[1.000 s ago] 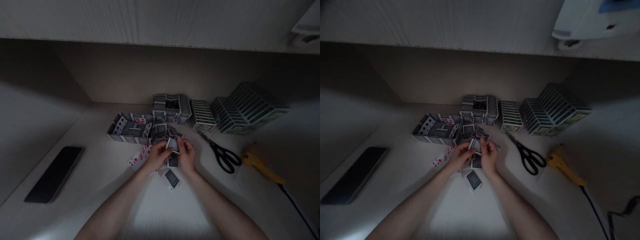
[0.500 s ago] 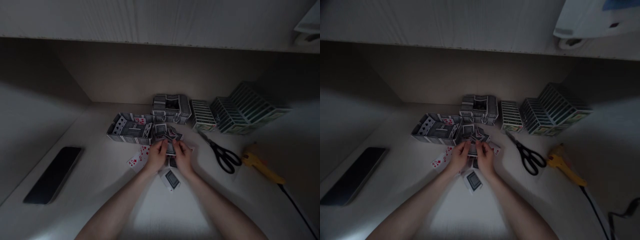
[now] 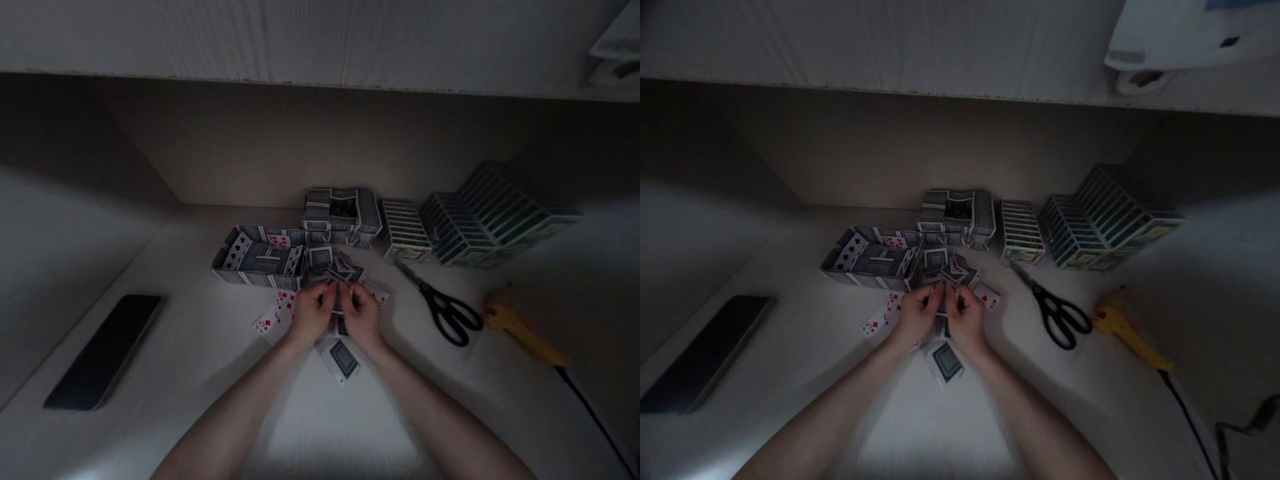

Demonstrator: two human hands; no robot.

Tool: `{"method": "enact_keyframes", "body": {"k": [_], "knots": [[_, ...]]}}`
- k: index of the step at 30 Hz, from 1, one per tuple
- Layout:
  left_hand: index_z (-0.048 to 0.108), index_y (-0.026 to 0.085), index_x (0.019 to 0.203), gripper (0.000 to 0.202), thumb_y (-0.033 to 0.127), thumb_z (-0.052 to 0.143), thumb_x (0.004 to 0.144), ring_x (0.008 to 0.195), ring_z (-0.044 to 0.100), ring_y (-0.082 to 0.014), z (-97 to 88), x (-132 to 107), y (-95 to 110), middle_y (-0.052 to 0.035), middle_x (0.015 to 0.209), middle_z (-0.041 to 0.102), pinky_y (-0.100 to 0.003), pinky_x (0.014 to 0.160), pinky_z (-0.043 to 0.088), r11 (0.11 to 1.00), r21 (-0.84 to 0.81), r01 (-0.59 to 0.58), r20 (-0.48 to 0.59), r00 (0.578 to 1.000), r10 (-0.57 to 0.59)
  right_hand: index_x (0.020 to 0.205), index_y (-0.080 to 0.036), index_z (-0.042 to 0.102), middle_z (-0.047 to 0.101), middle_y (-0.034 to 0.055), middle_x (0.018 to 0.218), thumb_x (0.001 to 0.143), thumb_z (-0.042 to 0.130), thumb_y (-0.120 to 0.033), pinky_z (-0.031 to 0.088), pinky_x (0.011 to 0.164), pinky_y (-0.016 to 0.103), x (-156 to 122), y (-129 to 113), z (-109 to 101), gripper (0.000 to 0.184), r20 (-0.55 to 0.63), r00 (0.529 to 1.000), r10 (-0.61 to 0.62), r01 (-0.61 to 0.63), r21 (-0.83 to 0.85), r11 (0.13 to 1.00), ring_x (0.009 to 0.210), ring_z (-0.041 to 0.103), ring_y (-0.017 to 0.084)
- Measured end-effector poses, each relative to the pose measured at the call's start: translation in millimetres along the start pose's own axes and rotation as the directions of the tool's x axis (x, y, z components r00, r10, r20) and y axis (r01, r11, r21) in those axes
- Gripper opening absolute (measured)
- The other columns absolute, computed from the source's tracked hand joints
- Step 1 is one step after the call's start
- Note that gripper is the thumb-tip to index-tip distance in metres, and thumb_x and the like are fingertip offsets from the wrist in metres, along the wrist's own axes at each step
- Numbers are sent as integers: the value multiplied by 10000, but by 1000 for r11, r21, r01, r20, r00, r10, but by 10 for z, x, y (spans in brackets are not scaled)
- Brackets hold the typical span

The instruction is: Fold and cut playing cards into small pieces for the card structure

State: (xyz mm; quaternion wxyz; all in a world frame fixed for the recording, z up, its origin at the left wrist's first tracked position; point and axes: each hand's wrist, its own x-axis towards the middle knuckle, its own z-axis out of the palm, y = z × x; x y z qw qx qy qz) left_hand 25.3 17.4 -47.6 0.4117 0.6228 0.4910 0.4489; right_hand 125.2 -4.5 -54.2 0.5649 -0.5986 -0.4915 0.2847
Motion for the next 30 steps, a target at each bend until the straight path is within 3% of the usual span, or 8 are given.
{"method": "enact_keyframes", "body": {"k": [3, 8, 13, 21, 26, 30], "knots": [[513, 141, 536, 355, 389, 471, 787, 512, 334, -87, 1, -5, -3, 37, 496, 394, -202, 491, 244, 1000, -17, 16, -4, 1000, -16, 555, -187, 416, 356, -55, 511, 788, 488, -364, 262, 472, 216, 4, -8, -7, 300, 14, 1000, 2, -3, 25, 1000, 503, 326, 91], [520, 147, 569, 388, 455, 448, 795, 508, 344, -90, -13, 1, 13, 33, 503, 405, -206, 476, 264, 987, -133, 93, 37, 995, -89, 573, -190, 437, 361, -58, 515, 768, 506, -418, 270, 447, 212, 31, -33, -22, 308, 92, 991, 95, -107, 145, 984, 481, 330, 90], [534, 146, 575, 328, 432, 540, 735, 545, 364, -94, -51, 32, 33, 29, 539, 426, -205, 498, 291, 944, -293, 155, 95, 987, -133, 591, -193, 476, 385, -56, 509, 750, 537, -428, 265, 429, 211, 44, -22, -52, 290, 176, 977, 122, -153, 174, 973, 474, 355, 95], [490, 148, 545, 313, 412, 617, 655, 462, 327, -67, -151, 96, 124, 48, 496, 383, -193, 434, 253, 820, -462, 339, 311, 927, -209, 585, -194, 472, 402, -67, 451, 697, 605, -416, 245, 390, 212, 77, -28, -75, 283, 327, 910, 256, -381, 415, 826, 400, 335, 83], [456, 148, 517, 330, 398, 613, 664, 435, 292, -57, -132, 84, 124, 59, 467, 334, -190, 404, 207, 852, -409, 327, 279, 934, -225, 546, -183, 443, 406, -58, 499, 643, 646, -393, 318, 459, 213, 98, -63, -63, 308, 281, 925, 254, -361, 448, 818, 478, 378, 89], [497, 145, 550, 290, 388, 599, 672, 496, 344, -70, -83, 76, 111, 50, 511, 406, -186, 447, 267, 881, -381, 279, 202, 955, -215, 564, -188, 455, 413, -49, 515, 658, 620, -409, 312, 450, 204, 100, -75, -64, 291, 261, 937, 232, -323, 391, 862, 499, 383, 97]]}}
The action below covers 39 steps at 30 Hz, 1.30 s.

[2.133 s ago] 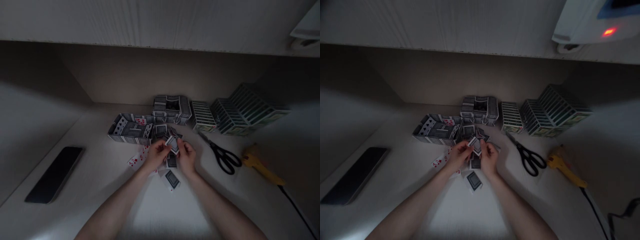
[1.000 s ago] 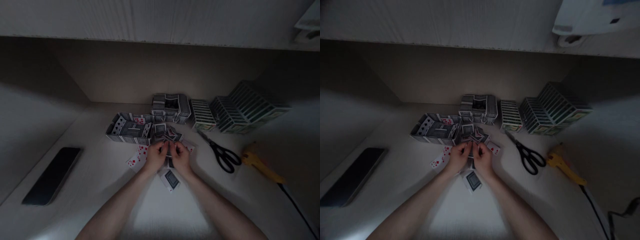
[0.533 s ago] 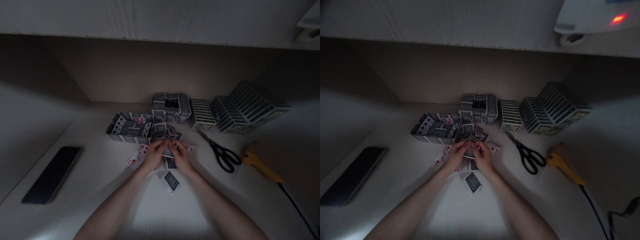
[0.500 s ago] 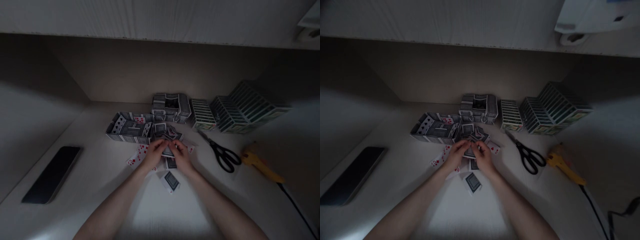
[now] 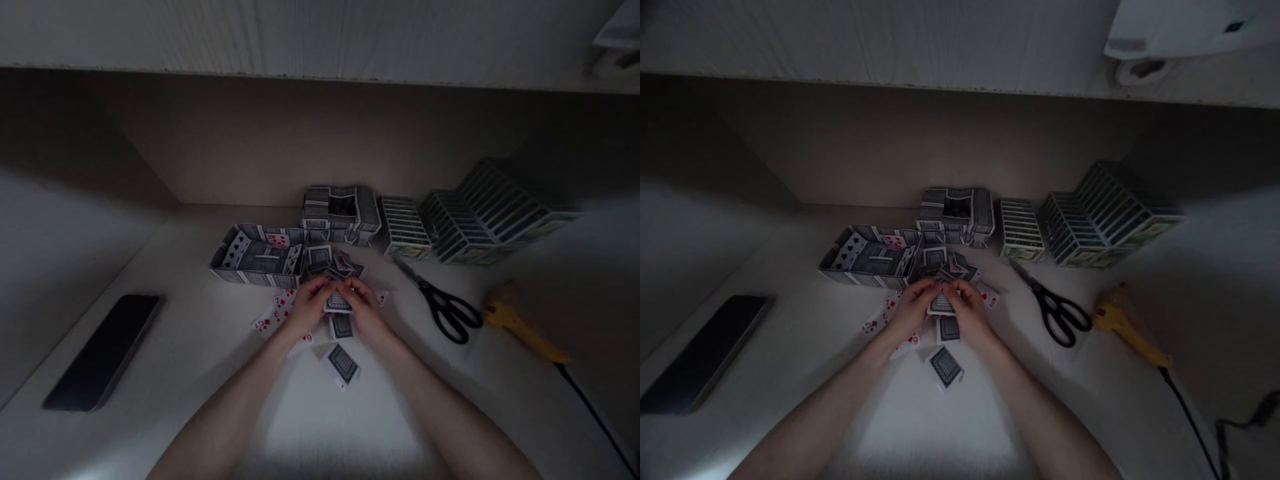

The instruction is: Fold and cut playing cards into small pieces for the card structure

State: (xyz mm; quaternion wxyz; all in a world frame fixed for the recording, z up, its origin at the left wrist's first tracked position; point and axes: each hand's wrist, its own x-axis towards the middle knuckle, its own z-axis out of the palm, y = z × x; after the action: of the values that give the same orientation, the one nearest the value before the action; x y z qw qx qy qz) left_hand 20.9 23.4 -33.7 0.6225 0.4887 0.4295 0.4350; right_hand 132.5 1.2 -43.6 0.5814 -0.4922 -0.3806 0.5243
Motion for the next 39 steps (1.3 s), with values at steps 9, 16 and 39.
{"method": "enact_keyframes", "body": {"k": [9, 16, 39], "knots": [[523, 131, 549, 338, 434, 651, 626, 474, 344, -59, 6, -10, 4, 51, 495, 418, -187, 446, 272, 993, -111, 42, 9, 999, -41, 534, -189, 426, 383, -59, 477, 658, 624, -393, 289, 410, 197, -6, 18, -3, 311, -10, 1000, -8, 8, -23, 1000, 452, 356, 83], [553, 130, 571, 301, 389, 705, 581, 423, 393, -55, 6, 8, -49, 45, 496, 476, -196, 420, 287, 930, -343, 132, -43, 987, -156, 476, -194, 373, 315, -72, 398, 666, 633, -453, 201, 369, 214, -1, 65, -20, 414, -1, 998, 69, -69, 72, 995, 380, 257, 67], [509, 153, 467, 529, 567, 406, 780, 320, 355, -65, -58, -151, -10, 38, 347, 402, -212, 373, 242, 990, 124, -72, -232, 968, 99, 559, -200, 438, 376, -80, 339, 771, 470, -538, 213, 297, 223, 14, 29, -26, 400, -241, 970, -9, 52, 173, 984, 274, 284, 78]]}}
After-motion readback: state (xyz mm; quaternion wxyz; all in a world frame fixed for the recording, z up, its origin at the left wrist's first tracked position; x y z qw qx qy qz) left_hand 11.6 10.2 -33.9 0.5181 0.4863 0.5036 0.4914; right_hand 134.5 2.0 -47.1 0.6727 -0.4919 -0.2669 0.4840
